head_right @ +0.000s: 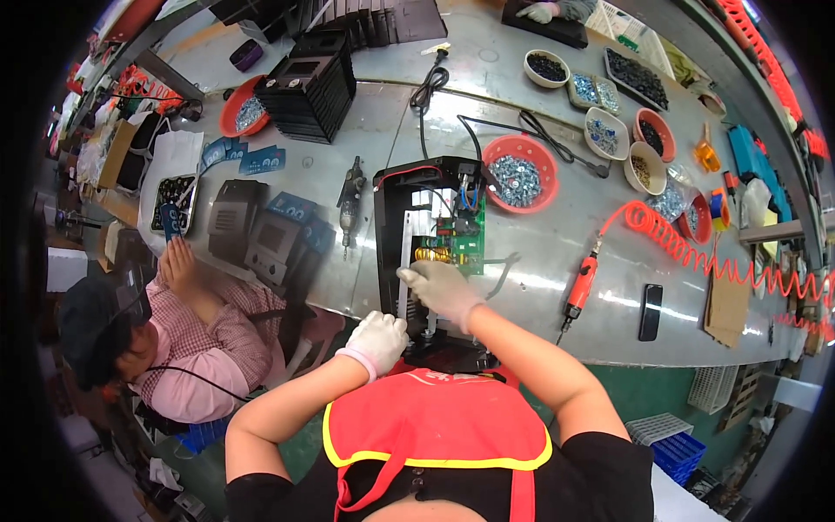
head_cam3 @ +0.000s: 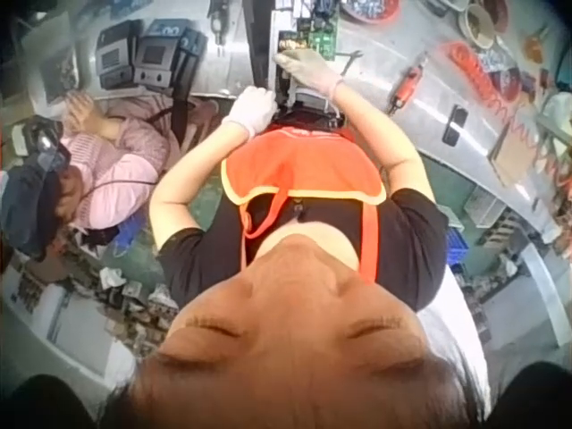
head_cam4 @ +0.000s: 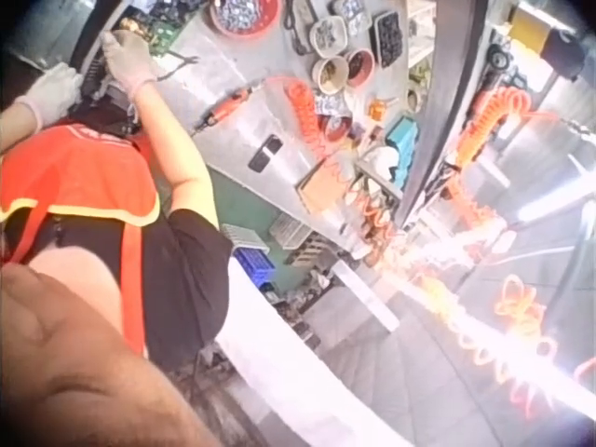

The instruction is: The person assembles components, a PCB, and wires into an electronic housing, securing them with screws using a pneumatic screwdriver.

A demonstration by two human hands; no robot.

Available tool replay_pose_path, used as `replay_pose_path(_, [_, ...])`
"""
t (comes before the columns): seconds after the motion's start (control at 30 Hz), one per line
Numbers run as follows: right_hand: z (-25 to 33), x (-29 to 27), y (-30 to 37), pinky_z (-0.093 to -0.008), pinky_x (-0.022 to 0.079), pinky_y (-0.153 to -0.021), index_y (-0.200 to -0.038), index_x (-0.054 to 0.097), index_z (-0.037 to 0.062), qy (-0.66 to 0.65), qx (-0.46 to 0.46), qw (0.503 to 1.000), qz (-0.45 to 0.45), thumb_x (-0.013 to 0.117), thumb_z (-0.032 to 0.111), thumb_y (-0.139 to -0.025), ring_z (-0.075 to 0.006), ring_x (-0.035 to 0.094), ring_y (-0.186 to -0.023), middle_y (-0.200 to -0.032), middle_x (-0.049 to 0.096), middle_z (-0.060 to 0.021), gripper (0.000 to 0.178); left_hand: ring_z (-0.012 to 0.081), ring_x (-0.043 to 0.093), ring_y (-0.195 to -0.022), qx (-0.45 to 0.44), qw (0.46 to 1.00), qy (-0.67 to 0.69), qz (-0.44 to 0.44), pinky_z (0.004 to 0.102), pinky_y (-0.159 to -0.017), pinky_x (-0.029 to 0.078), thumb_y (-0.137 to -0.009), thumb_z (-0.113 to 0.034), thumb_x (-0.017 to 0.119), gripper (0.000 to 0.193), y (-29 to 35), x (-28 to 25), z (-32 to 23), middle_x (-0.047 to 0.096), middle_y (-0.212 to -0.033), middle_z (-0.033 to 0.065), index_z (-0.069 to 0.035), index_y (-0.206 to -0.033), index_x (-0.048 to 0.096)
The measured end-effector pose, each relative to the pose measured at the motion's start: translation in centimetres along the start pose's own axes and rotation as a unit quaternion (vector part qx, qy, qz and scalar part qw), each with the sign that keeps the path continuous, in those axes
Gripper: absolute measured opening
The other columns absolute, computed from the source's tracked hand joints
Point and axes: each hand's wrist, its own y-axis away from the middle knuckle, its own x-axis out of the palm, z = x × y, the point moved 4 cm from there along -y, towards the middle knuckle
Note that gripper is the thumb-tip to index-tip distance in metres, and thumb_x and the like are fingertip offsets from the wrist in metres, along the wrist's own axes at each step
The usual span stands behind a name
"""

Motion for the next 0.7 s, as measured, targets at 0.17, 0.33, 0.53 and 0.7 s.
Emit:
replay_pose_path(0.17, [-1.2, 2.4, -2.2, -0.0330, 0.046, -0.061, -0.082, 0.060, -0.0033, -0.022, -0.029, 0.999, -0.034, 0.048, 0.032, -0.089, -0.0200, 0.059, -0.060, -0.066, 0.060, -0.0125, 0.038, 0.0263, 0.055, -0.092, -0.097, 0.992, 0.083, -0.010, 0.0344, -0.082, 0.044, -0.084, -0.015, 0.048, 0.019, 1.4, 0.6, 0.2, 0.060, -0.091, 0.0123, -0.004, -0.095, 0.059])
replay_pose_path(0.33, [-3.2, 3.6, -4.5, -0.0310, 0.042, -0.060, -0.086, 0.060, -0.0033, -0.057, 0.007, 0.998, 0.009, 0.049, 0.032, -0.091, -0.0124, 0.049, -0.064, -0.067, 0.056, -0.0068, 0.037, 0.0249, 0.054, -0.093, -0.120, 0.987, 0.105, -0.009, 0.0330, -0.083, 0.042, -0.083, -0.015, 0.048, 0.020, 0.8, 1.3, -0.7, 0.059, -0.092, 0.0111, -0.004, -0.094, 0.060])
replay_pose_path(0.53, [-2.4, 3.4, -4.6, -0.0301, 0.044, -0.068, -0.101, 0.060, -0.0044, -0.104, 0.115, 0.986, 0.066, 0.051, 0.029, -0.091, -0.0134, 0.053, -0.071, -0.081, 0.061, -0.0074, 0.036, 0.0251, 0.055, -0.087, -0.118, 0.982, 0.128, -0.070, 0.0333, -0.081, 0.042, -0.082, -0.017, 0.050, 0.017, 0.5, 2.2, -0.9, 0.060, -0.086, 0.0106, -0.006, -0.085, 0.062])
replay_pose_path(0.7, [-3.2, 3.4, -5.0, -0.0296, 0.044, -0.077, -0.108, 0.057, -0.0066, -0.048, 0.092, 0.992, 0.077, 0.048, 0.029, -0.093, -0.0165, 0.055, -0.083, -0.094, 0.063, -0.0134, 0.040, 0.0274, 0.057, -0.077, -0.105, 0.979, 0.142, -0.104, 0.0361, -0.073, 0.047, -0.081, -0.016, 0.049, 0.017, 0.5, 2.2, -0.8, 0.061, -0.082, 0.0106, -0.005, -0.081, 0.062])
